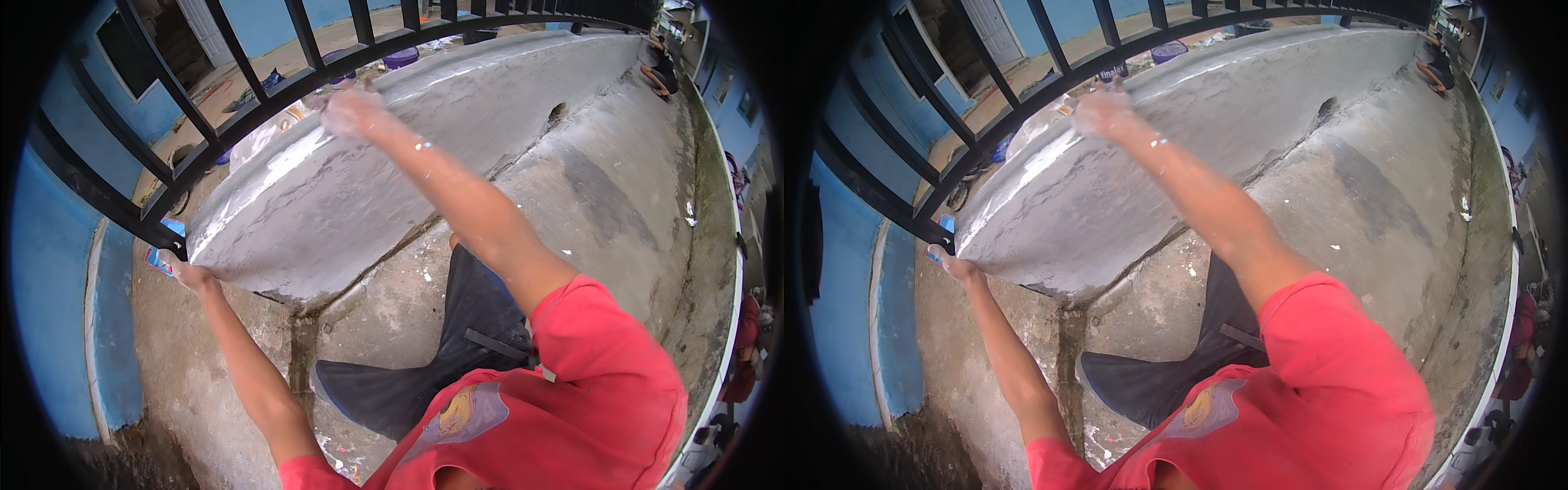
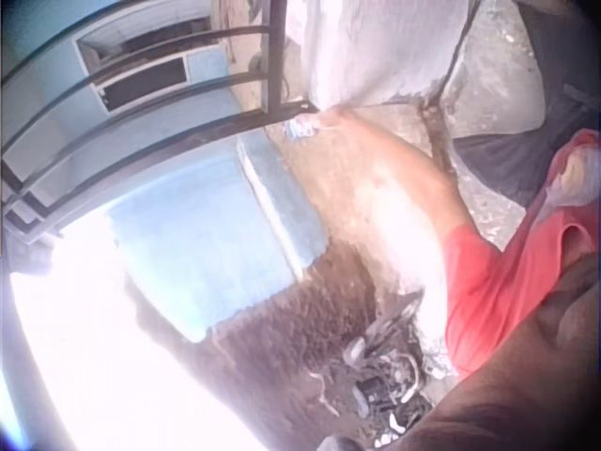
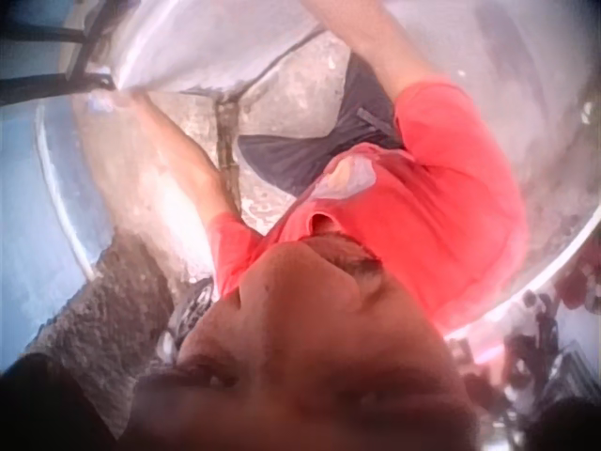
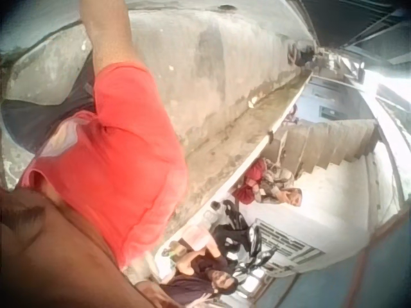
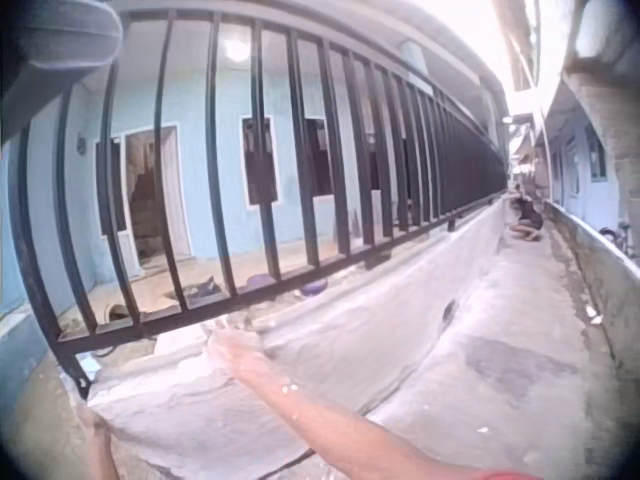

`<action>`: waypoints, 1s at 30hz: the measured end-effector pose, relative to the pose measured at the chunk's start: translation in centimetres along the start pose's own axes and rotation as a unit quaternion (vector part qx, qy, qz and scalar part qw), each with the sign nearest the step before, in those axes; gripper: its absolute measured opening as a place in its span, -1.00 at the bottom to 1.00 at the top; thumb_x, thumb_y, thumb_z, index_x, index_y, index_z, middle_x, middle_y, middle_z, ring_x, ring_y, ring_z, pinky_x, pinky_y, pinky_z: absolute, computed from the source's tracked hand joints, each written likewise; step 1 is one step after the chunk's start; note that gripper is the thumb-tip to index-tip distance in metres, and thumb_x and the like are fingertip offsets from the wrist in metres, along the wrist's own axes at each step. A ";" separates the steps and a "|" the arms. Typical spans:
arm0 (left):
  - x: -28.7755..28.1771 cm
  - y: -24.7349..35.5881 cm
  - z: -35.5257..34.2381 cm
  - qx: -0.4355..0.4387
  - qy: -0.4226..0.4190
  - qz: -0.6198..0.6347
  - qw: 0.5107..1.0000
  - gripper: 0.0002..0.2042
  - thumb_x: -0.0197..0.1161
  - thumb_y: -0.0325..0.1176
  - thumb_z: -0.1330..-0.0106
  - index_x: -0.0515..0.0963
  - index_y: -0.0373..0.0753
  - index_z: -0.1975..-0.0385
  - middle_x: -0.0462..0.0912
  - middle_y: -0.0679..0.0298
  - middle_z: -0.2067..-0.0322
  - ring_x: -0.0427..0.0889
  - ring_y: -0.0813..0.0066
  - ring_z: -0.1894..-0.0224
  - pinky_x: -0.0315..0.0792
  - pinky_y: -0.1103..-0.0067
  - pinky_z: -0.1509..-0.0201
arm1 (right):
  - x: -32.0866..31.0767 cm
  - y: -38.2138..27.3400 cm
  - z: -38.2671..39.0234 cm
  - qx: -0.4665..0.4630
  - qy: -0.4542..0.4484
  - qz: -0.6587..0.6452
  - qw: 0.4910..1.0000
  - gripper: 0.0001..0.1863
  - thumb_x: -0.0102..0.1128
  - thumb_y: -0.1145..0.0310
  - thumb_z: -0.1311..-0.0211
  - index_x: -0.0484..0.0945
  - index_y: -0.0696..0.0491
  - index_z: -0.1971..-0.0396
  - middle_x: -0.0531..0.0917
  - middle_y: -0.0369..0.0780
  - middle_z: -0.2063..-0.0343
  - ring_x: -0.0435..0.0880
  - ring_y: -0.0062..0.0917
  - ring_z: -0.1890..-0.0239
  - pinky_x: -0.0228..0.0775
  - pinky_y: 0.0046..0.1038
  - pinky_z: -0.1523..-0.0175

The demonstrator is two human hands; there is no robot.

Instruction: The person smooths a freshly poured concrete surface using a hand trowel and a sponge. They repeatedly rub and level the wet concrete along a raised curb, occasionally switching between tools to refine the finish.

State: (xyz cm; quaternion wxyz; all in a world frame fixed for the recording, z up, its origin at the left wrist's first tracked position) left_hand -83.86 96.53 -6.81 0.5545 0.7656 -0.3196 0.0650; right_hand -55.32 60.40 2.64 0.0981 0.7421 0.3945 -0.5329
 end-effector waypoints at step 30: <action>2.2 2.2 2.1 -0.020 -0.065 -0.002 0.998 -0.17 -0.34 0.34 -0.62 0.26 -0.35 -0.49 0.46 -0.03 -0.38 0.52 0.03 -0.36 0.38 0.19 -0.51 | -2.2 5.6 7.4 -0.018 0.195 -0.027 0.980 -0.42 -0.30 0.12 -0.63 0.62 0.12 -0.27 0.54 -0.03 -0.38 0.14 -0.14 -0.63 -0.44 -0.05 -0.72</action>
Point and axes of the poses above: each hand's wrist, its own z-axis away from the middle knuckle, its own x-axis out of the palm, y = z × x, the point moved 7 cm from there along -z, towards the middle knuckle
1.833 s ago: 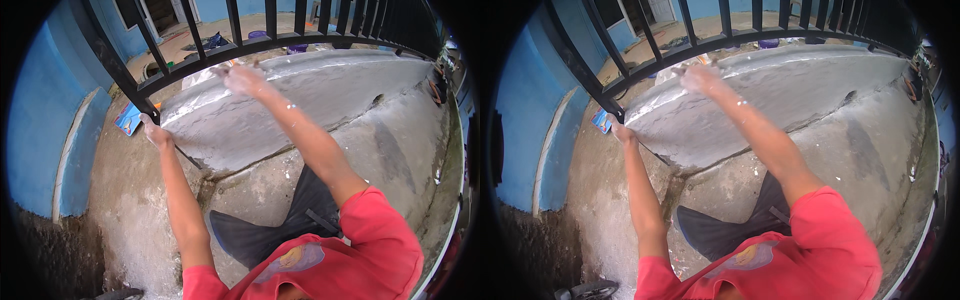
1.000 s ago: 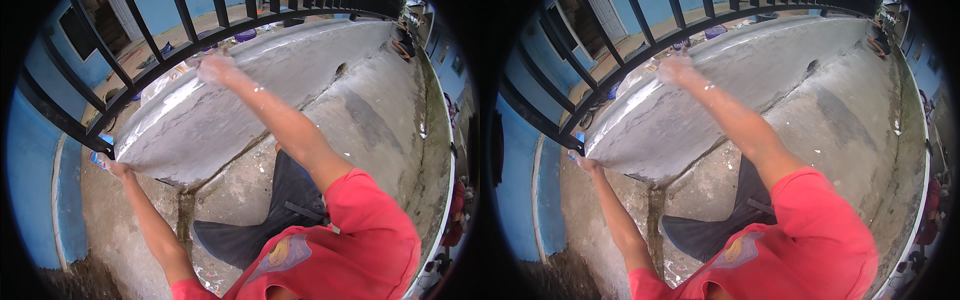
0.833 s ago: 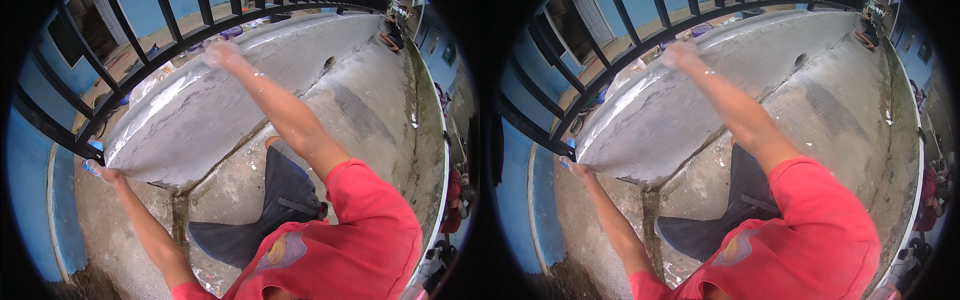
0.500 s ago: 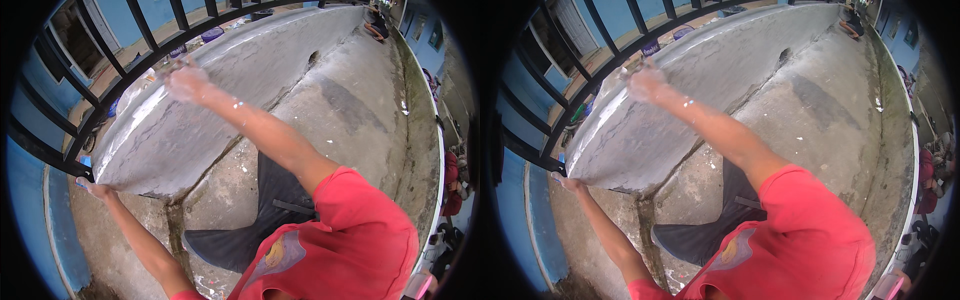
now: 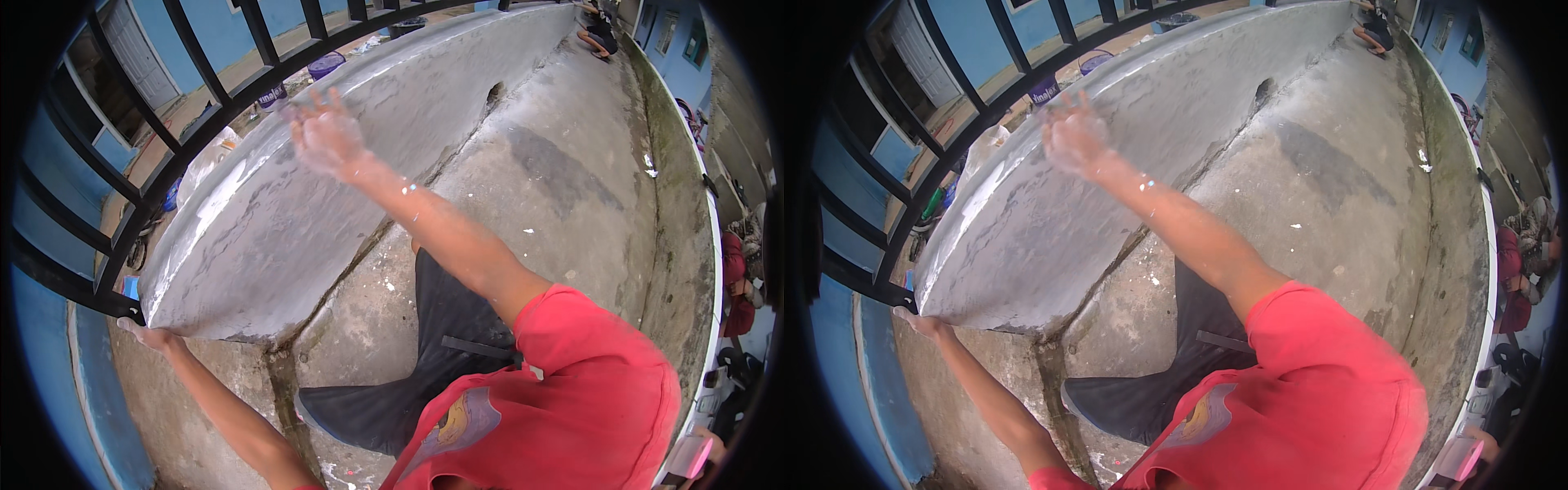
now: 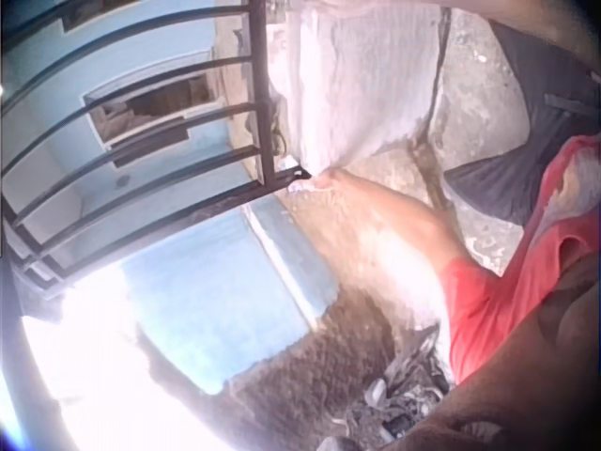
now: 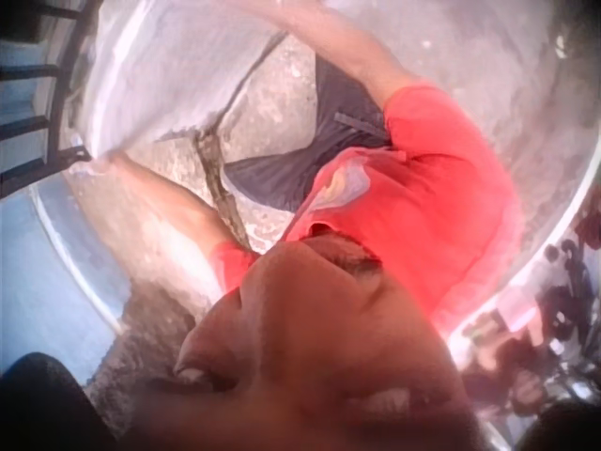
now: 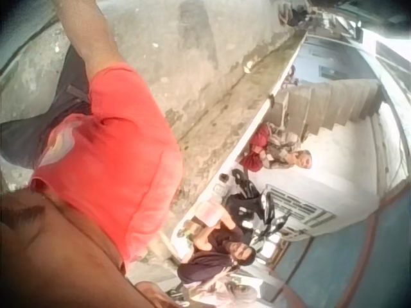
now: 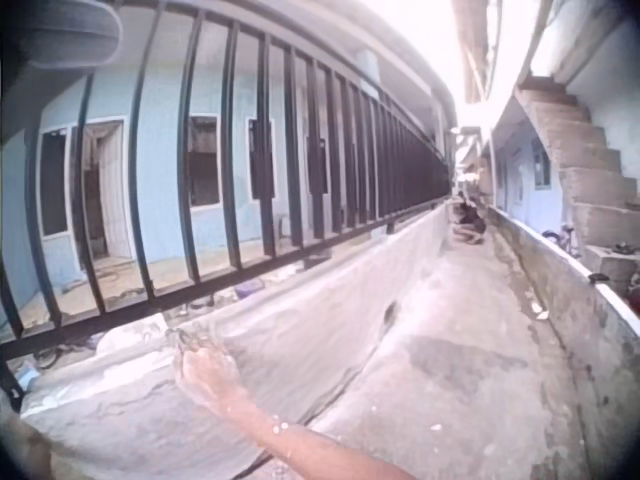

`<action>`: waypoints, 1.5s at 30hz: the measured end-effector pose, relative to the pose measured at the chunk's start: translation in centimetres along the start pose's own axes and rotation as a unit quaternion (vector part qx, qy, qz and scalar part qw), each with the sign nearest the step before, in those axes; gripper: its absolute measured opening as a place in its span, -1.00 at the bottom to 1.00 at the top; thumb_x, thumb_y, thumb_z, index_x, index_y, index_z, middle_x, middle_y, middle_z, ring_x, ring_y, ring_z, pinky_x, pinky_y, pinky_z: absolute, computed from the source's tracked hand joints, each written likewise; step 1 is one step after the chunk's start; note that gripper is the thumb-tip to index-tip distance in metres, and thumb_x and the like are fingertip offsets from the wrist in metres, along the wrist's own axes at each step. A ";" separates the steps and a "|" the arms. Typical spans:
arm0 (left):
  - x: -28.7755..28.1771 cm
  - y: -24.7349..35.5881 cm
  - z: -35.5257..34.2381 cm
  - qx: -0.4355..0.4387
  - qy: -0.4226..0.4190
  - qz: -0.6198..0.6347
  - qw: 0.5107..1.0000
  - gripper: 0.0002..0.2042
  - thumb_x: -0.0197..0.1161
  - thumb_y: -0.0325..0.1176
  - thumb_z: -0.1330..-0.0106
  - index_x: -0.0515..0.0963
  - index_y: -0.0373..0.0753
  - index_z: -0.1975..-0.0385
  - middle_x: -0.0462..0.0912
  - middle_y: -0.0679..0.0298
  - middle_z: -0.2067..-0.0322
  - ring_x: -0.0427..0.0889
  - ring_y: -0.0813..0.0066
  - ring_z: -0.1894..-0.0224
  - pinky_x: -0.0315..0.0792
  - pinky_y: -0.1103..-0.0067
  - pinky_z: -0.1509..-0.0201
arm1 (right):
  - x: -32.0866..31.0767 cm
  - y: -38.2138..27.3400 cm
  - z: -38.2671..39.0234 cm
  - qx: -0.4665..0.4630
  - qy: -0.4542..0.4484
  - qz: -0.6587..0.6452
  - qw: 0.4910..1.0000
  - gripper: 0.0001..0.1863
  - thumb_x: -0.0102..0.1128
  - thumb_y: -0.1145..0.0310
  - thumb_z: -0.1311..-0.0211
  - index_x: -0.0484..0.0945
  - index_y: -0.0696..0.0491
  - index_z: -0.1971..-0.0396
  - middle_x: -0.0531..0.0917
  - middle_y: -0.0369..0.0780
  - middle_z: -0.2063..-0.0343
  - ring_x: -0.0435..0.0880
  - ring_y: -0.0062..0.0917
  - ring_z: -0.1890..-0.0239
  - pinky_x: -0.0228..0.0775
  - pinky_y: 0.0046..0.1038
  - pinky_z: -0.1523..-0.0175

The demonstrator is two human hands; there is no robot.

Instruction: The person smooths a freshly poured concrete surface using a hand trowel and a sponge. They repeatedly rub and level the wet concrete along a raised curb, occasionally switching between tools to refine the finish.

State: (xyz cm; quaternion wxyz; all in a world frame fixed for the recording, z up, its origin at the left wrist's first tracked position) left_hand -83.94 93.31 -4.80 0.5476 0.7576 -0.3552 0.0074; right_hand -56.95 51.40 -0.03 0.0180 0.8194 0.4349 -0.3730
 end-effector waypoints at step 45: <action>-3.2 -0.1 -0.3 0.065 0.148 -0.216 0.963 0.01 -0.21 0.53 -0.48 0.66 -0.56 0.02 0.72 -0.19 0.03 0.59 -0.04 -0.03 0.35 0.24 -0.24 | 3.2 -12.1 3.9 -0.089 0.044 -0.072 0.992 -0.40 -0.32 0.12 -0.65 0.56 0.20 -0.31 0.56 -0.10 -0.37 0.24 -0.17 -0.60 -0.34 -0.18 -0.72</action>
Point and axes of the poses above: each hand's wrist, its own z-axis away from the middle knuckle, its own x-axis out of the palm, y = z × x, the point moved 7 cm from there along -z, towards the middle knuckle
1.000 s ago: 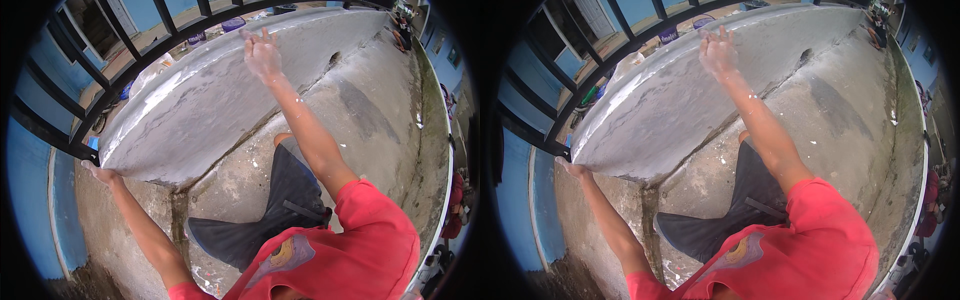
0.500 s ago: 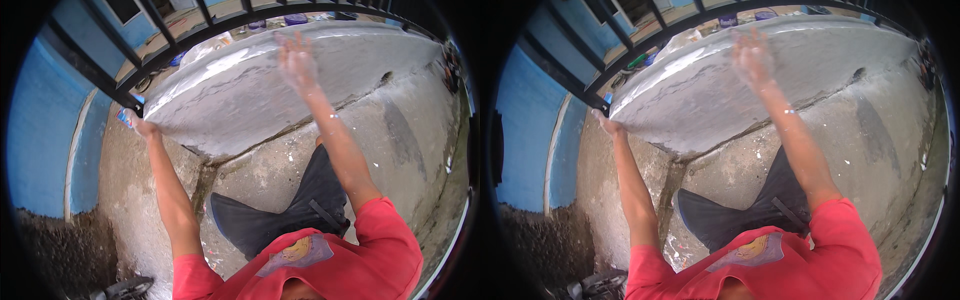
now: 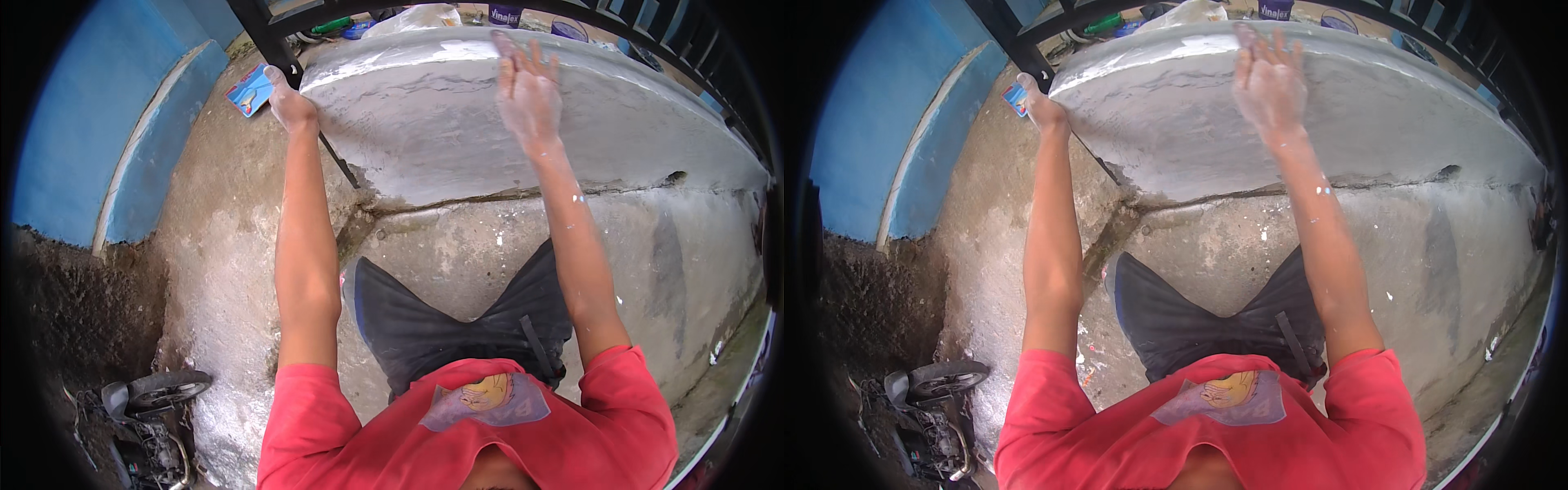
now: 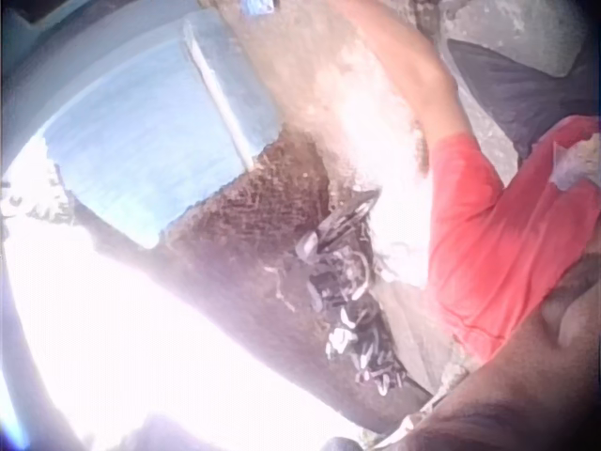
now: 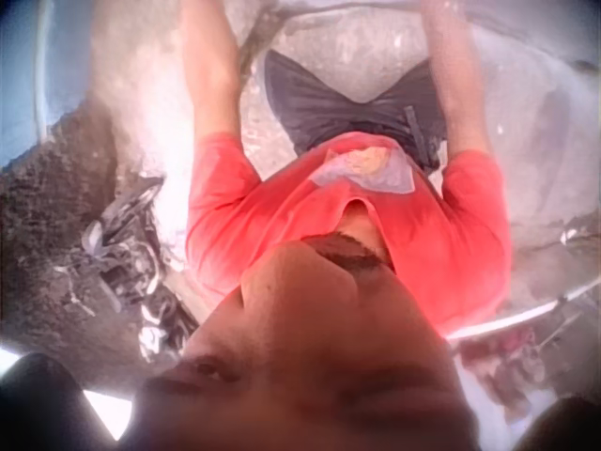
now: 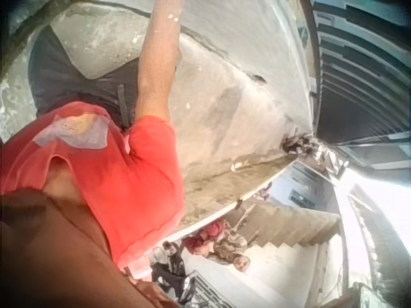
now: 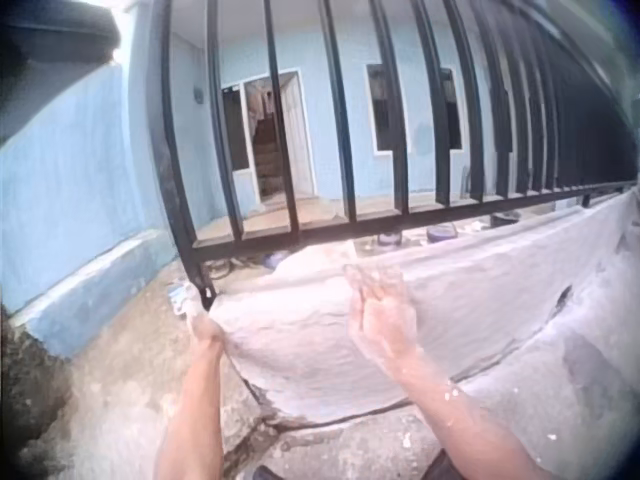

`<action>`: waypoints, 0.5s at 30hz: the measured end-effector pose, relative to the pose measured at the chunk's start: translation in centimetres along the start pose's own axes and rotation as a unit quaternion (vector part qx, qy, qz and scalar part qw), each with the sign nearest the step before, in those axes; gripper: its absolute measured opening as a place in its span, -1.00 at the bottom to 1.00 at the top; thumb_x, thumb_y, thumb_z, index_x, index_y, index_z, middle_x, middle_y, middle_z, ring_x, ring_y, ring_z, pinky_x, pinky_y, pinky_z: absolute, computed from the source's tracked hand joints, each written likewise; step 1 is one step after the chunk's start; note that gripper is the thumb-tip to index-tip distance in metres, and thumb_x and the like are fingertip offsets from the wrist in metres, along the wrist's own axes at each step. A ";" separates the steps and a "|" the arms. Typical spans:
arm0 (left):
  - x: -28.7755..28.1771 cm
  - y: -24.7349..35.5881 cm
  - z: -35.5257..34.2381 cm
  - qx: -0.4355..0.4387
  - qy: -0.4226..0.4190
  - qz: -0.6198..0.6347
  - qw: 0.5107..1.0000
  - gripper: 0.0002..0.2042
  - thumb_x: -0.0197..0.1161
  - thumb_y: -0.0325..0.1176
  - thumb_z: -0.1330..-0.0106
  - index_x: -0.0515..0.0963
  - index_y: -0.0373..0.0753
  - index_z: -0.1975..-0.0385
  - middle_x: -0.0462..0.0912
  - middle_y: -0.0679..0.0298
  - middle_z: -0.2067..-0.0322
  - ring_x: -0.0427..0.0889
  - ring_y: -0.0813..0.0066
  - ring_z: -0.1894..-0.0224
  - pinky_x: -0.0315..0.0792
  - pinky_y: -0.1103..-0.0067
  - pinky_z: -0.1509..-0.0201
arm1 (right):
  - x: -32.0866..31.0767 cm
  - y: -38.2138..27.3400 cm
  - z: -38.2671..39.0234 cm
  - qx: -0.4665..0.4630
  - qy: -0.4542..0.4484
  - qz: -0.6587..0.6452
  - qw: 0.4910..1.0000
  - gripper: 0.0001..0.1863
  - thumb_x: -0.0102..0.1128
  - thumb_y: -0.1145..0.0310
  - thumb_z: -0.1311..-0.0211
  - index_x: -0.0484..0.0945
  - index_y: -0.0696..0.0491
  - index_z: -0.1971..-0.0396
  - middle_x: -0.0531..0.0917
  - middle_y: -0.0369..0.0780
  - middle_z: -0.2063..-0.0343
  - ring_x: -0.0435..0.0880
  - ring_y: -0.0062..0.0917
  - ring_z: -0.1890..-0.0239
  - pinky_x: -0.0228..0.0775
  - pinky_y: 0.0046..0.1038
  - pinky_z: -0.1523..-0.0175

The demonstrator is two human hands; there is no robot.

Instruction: The person smooths a freshly poured concrete surface using a hand trowel and a sponge. They repeatedly rub and level the wet concrete along a raised curb, occasionally switching between tools to refine the finish.

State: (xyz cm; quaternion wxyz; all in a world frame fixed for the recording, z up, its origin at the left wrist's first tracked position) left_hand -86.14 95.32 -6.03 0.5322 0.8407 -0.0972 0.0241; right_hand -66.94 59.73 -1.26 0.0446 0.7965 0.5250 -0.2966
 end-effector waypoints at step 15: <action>-0.4 0.3 0.3 -0.039 0.021 -0.064 0.997 0.08 -0.25 0.60 -0.41 0.65 -0.62 0.18 0.71 -0.29 0.16 0.57 -0.20 0.07 0.35 0.13 -0.18 | 0.4 1.7 -0.6 0.013 -0.033 0.077 0.996 -0.41 -0.34 0.12 -0.67 0.66 0.13 -0.21 0.50 -0.10 -0.42 0.20 -0.24 -0.62 -0.34 -0.14 -0.72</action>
Point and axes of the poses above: each hand's wrist, its own z-axis away from the middle knuckle, its own x-axis out of the palm, y = z × x, the point moved 7 cm from there along -z, towards the middle knuckle
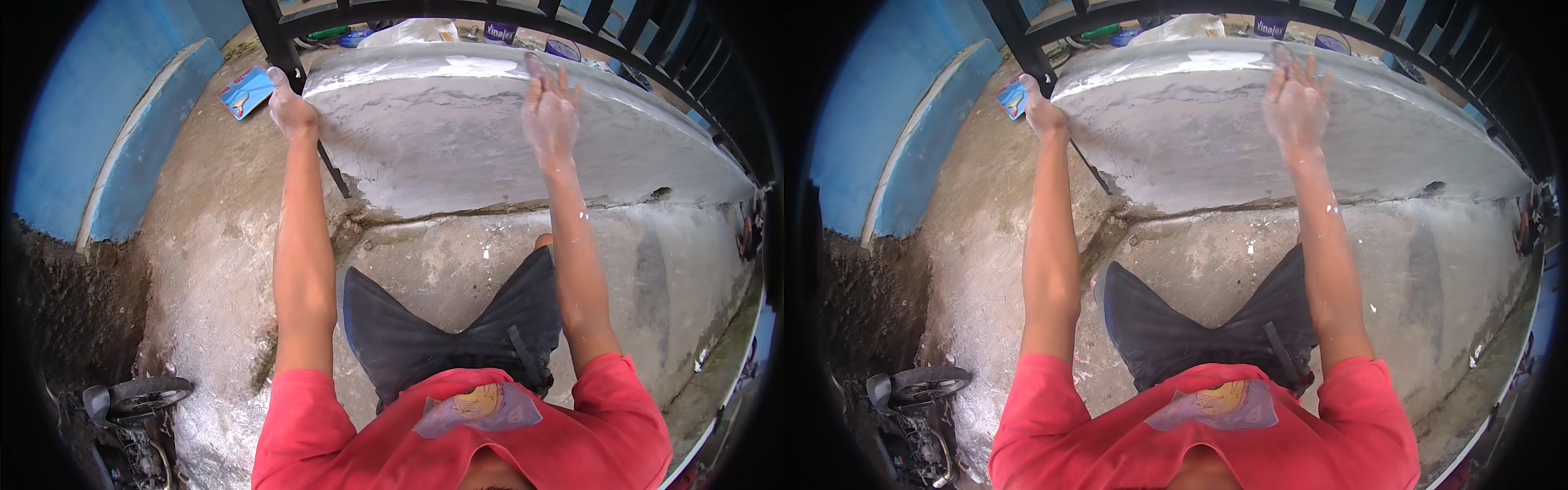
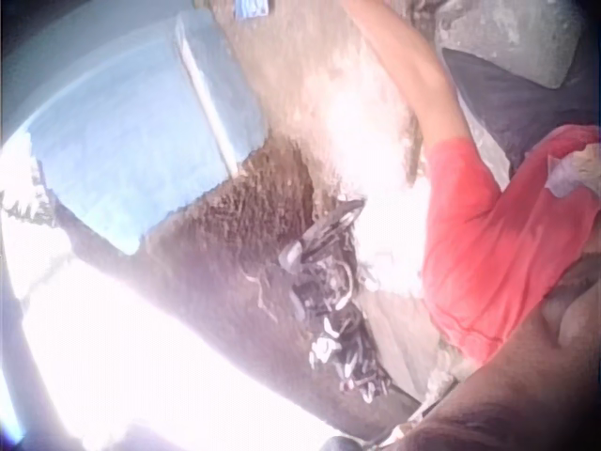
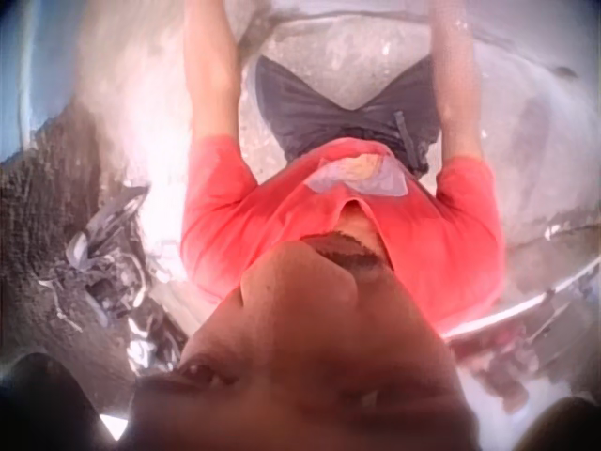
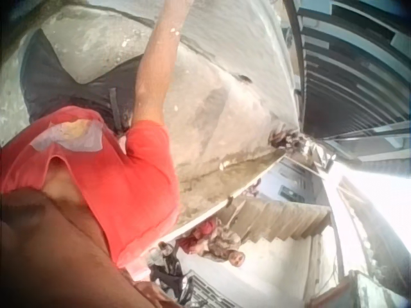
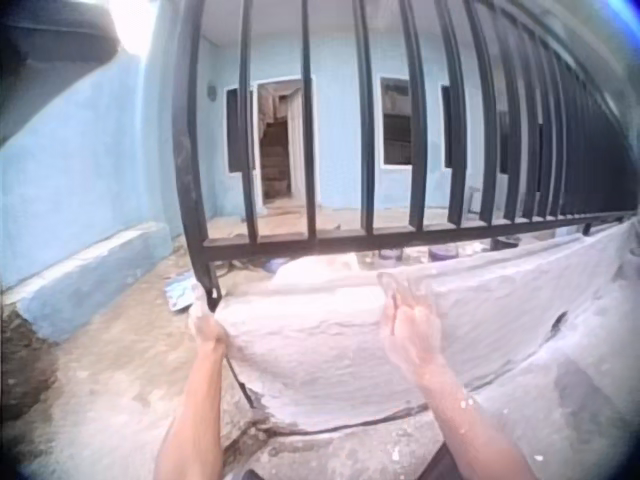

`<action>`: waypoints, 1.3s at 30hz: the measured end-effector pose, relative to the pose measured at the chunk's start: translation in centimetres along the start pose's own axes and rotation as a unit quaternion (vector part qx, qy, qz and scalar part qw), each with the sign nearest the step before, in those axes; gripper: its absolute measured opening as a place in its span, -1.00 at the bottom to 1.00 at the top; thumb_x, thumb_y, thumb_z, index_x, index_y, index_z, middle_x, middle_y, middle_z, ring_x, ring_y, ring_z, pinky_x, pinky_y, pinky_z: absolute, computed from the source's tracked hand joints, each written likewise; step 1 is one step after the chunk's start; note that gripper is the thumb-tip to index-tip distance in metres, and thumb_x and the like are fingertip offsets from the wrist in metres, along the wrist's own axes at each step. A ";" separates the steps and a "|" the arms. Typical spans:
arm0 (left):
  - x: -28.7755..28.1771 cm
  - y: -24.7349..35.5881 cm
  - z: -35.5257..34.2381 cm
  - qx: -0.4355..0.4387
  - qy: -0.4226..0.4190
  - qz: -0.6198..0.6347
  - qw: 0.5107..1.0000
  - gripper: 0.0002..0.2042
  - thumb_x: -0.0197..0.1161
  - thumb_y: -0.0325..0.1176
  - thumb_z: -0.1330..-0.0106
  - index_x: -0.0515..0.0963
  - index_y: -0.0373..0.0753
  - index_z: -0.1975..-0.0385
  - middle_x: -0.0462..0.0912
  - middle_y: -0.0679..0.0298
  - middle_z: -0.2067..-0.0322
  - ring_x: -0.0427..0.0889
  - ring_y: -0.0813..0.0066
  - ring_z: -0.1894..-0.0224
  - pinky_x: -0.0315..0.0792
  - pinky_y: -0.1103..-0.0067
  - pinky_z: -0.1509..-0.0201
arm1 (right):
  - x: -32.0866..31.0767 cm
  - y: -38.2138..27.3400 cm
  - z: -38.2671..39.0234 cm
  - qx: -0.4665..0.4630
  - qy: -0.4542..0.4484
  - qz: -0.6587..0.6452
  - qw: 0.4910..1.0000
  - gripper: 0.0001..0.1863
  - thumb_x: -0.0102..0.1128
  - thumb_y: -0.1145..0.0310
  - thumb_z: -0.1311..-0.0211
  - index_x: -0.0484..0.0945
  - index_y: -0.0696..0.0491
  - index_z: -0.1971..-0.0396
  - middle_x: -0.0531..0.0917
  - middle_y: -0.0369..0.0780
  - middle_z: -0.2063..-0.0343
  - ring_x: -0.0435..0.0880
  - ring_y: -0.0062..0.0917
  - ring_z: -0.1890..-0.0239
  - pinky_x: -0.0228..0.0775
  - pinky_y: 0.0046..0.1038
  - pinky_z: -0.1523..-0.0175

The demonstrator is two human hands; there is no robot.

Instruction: The person smooths a freshly poured concrete surface using a hand trowel and a sponge. They repeatedly rub and level the wet concrete along a raised curb, occasionally switching between tools to refine the finish.

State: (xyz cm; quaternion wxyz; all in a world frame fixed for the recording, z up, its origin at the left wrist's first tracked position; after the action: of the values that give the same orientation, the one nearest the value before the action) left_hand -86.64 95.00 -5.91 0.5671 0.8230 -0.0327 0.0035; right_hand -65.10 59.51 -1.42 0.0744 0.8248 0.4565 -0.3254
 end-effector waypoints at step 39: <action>19.1 13.5 16.6 0.351 -0.378 -0.416 0.749 -0.32 -0.24 0.14 -0.64 0.27 -0.22 -0.54 0.31 -0.05 -0.51 0.21 -0.03 -0.57 0.03 0.12 -0.63 | -0.7 6.1 0.3 -0.080 0.020 0.012 0.996 -0.47 -0.26 0.05 -0.65 0.49 -0.16 -0.44 0.57 -0.28 -0.38 0.20 -0.33 -0.61 -0.31 -0.07 -0.72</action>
State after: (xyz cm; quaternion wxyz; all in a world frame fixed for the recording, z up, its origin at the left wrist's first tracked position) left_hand -68.91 73.73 1.59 0.1247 0.8300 0.1048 -0.5335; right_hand -60.62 55.41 -2.29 0.1351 0.8282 0.4723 -0.2699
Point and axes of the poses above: each hand's wrist, its own z-axis away from the middle knuckle, its own x-axis out of the palm, y = z × x, the point moved 7 cm from there along -z, towards the middle knuckle
